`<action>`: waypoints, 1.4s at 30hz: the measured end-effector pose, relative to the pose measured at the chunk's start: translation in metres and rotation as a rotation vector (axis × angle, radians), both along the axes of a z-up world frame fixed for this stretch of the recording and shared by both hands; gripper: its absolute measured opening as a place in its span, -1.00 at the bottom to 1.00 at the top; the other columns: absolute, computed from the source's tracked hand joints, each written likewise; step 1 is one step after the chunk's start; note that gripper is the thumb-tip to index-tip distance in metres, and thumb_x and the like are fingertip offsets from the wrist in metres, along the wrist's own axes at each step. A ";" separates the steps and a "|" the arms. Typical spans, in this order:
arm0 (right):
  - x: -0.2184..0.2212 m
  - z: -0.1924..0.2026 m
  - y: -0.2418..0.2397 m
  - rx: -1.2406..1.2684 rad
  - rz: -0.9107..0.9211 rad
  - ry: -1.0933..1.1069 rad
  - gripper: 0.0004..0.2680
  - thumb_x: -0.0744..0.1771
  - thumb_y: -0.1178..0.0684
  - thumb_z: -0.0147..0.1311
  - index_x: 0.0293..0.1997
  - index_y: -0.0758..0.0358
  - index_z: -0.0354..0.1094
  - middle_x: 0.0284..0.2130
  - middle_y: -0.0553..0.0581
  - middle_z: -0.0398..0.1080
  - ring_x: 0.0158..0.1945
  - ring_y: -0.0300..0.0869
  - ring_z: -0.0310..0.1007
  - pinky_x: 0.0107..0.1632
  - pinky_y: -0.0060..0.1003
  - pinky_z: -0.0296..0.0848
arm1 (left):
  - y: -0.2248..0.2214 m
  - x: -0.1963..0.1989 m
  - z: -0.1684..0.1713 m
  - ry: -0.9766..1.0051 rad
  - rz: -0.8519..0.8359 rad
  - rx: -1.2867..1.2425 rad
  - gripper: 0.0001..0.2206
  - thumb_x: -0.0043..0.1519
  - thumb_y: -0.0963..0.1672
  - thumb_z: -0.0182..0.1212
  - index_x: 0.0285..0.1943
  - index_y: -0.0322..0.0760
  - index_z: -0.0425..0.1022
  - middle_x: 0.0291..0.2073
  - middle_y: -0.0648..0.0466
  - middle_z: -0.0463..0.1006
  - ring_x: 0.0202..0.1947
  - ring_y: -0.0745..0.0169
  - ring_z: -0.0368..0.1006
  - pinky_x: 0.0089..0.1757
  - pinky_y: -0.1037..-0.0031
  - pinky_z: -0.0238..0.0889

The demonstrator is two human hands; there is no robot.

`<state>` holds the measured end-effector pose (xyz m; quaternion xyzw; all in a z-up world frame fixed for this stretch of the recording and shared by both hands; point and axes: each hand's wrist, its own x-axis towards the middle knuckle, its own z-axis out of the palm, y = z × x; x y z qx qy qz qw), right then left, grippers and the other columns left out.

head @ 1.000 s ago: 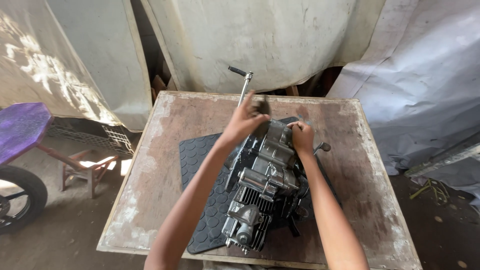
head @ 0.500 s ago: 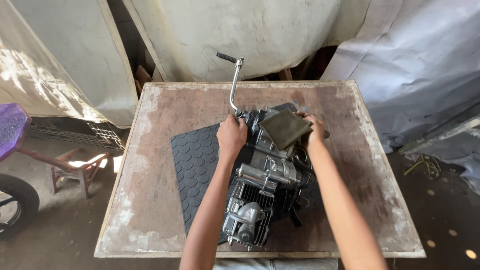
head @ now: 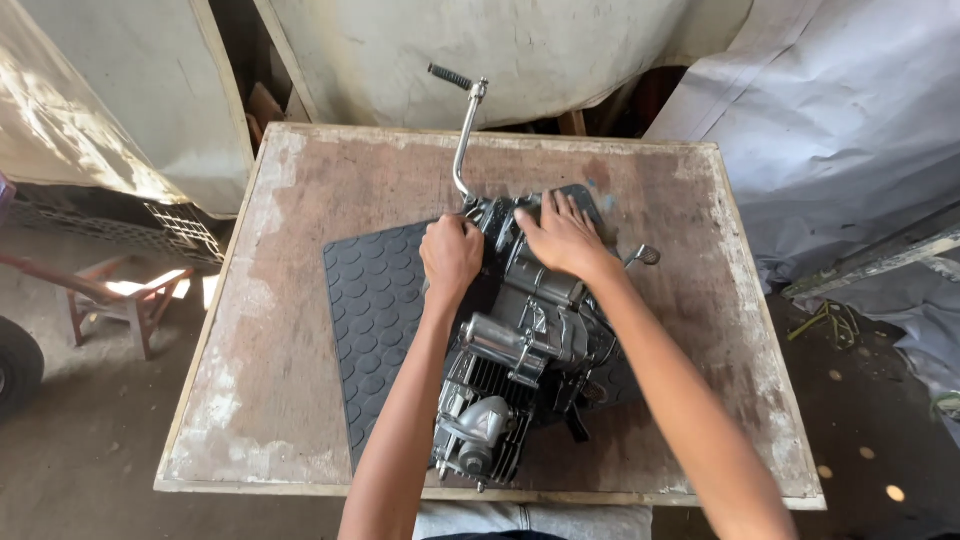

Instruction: Inspecting and checking the external components and movement of a motorcycle engine on a workbench.

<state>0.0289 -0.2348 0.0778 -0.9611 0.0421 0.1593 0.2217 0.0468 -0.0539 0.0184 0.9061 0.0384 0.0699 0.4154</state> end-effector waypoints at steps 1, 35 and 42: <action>0.013 -0.012 0.000 0.001 0.001 0.007 -0.34 0.42 -0.46 -0.49 0.57 0.34 -0.25 0.54 0.39 -0.27 0.59 0.23 -0.36 0.54 0.17 -0.35 | 0.001 -0.005 -0.002 0.007 0.001 0.001 -0.71 0.21 -0.17 0.00 -0.16 -0.37 0.70 -0.48 -0.30 0.62 -0.34 -0.48 0.59 -0.26 -0.11 0.48; -0.076 -0.026 0.011 -0.016 -0.039 -0.588 -0.60 0.48 -0.07 -0.32 0.48 0.38 0.03 0.38 0.49 0.11 0.47 0.29 0.04 0.44 0.20 0.01 | 0.005 -0.013 -0.006 -0.239 -0.054 -0.099 -0.78 0.30 -0.18 0.03 -0.19 -0.26 0.65 -0.50 -0.18 0.62 -0.40 -0.37 0.59 -0.34 -0.11 0.46; -0.007 -0.059 -0.024 -0.058 -0.105 -0.463 -0.61 0.48 -0.20 -0.34 0.31 0.22 0.31 0.07 0.37 0.48 0.16 0.28 0.46 0.17 0.28 0.36 | 0.015 -0.038 0.006 -0.298 -0.169 -0.038 -0.84 0.34 -0.23 0.02 -0.06 -0.34 0.56 -0.39 -0.16 0.61 -0.30 -0.31 0.60 -0.30 -0.07 0.49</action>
